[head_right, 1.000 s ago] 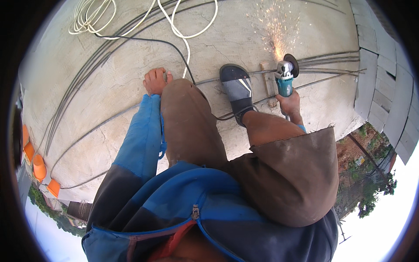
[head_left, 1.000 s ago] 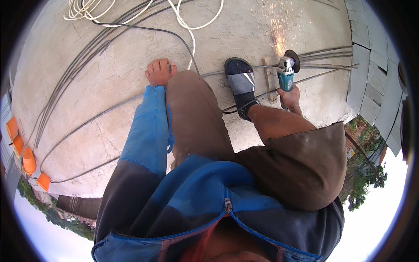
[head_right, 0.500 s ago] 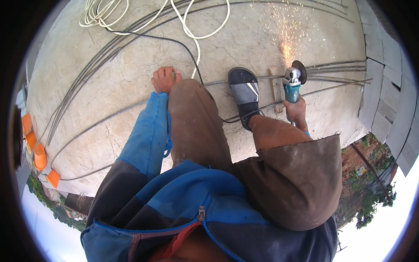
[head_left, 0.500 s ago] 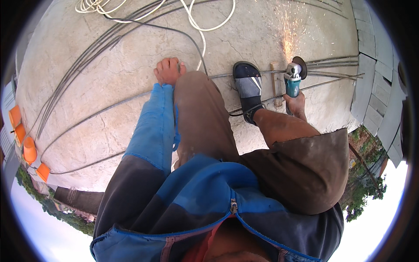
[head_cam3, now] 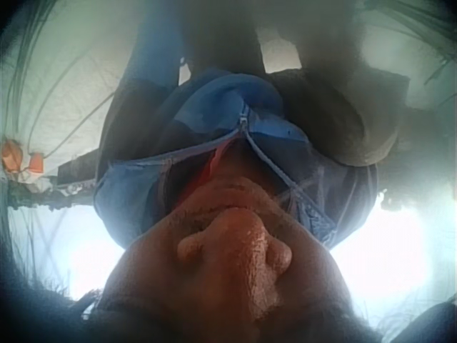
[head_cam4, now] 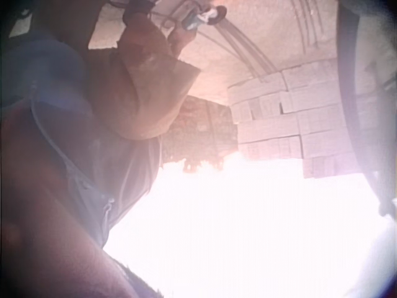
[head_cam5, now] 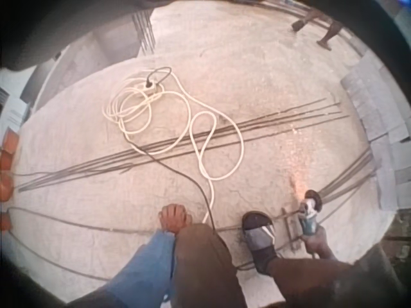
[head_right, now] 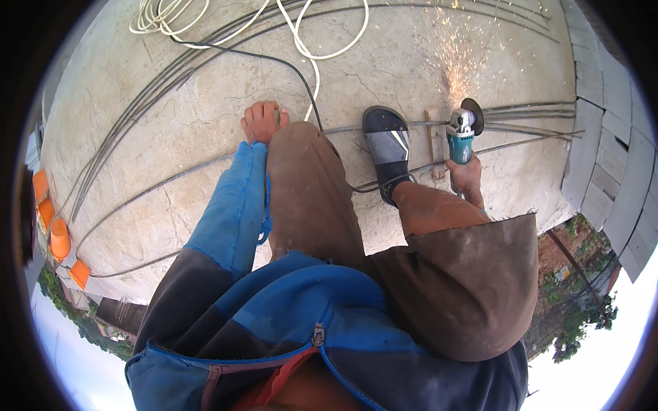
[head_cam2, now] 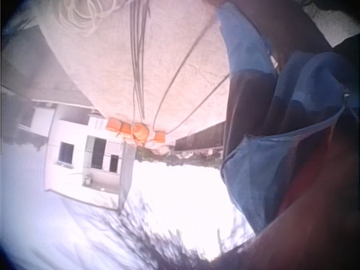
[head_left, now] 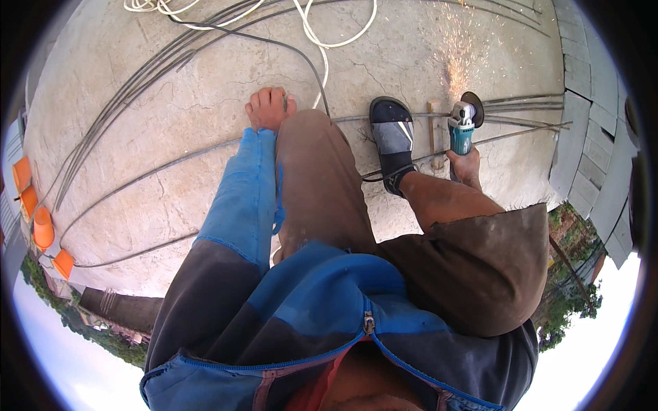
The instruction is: The person uses an angle grinder to cut several metal rods on a concrete floor. They repeatedly position the rods, cut them, and move the cut pieces aside.
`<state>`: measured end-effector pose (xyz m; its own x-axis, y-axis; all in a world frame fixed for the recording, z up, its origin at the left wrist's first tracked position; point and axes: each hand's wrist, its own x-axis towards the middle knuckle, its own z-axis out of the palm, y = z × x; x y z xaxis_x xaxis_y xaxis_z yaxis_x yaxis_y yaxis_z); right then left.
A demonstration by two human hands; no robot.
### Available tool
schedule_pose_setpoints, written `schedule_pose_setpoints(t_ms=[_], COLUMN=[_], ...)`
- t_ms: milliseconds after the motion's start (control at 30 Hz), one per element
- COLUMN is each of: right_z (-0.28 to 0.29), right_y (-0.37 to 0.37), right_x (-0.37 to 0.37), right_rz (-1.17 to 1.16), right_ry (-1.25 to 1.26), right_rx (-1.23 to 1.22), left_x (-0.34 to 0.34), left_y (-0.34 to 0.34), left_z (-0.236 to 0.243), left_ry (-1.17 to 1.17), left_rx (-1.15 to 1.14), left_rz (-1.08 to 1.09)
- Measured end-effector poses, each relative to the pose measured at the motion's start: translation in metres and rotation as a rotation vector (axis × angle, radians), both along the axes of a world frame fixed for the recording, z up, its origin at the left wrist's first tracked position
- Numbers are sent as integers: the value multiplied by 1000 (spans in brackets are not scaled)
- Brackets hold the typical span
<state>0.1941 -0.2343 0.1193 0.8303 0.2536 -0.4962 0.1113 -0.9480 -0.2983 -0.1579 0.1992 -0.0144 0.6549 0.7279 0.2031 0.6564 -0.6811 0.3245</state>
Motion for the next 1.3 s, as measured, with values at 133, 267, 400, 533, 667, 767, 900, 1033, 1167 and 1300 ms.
schedule_pose_setpoints(t_ms=[133,267,400,533,667,767,900,1033,1167,1300], right_z=[1,3,6,4,1,5,7,9,6,5], right_y=[2,3,8,5,3,6,8,9,7,6], right_x=[1,1,-1,1,2,0,-1,1,1,2], right_rz=[4,-4,-1,7,-10,2,4,6,13,2], right_ry=[11,23,25,23,39,25,28,39,28,39], right_rx=[-15,-2,-5,17,3,2,-5,-16,-12,-2], left_x=[-1,0,-1,0,1,0,1,0,0,0], left_y=[0,0,1,0,0,1,0,1,1,1], left_z=[-3,-2,-2,-1,0,3,2,-2,-3,-2], left_ry=[-3,9,-1,-11,-7,3,3,-13,-14,-12], left_rx=[14,6,8,3,0,-2,-2,20,24,18], left_rz=[0,-4,-4,2,3,0,2,6,3,0])
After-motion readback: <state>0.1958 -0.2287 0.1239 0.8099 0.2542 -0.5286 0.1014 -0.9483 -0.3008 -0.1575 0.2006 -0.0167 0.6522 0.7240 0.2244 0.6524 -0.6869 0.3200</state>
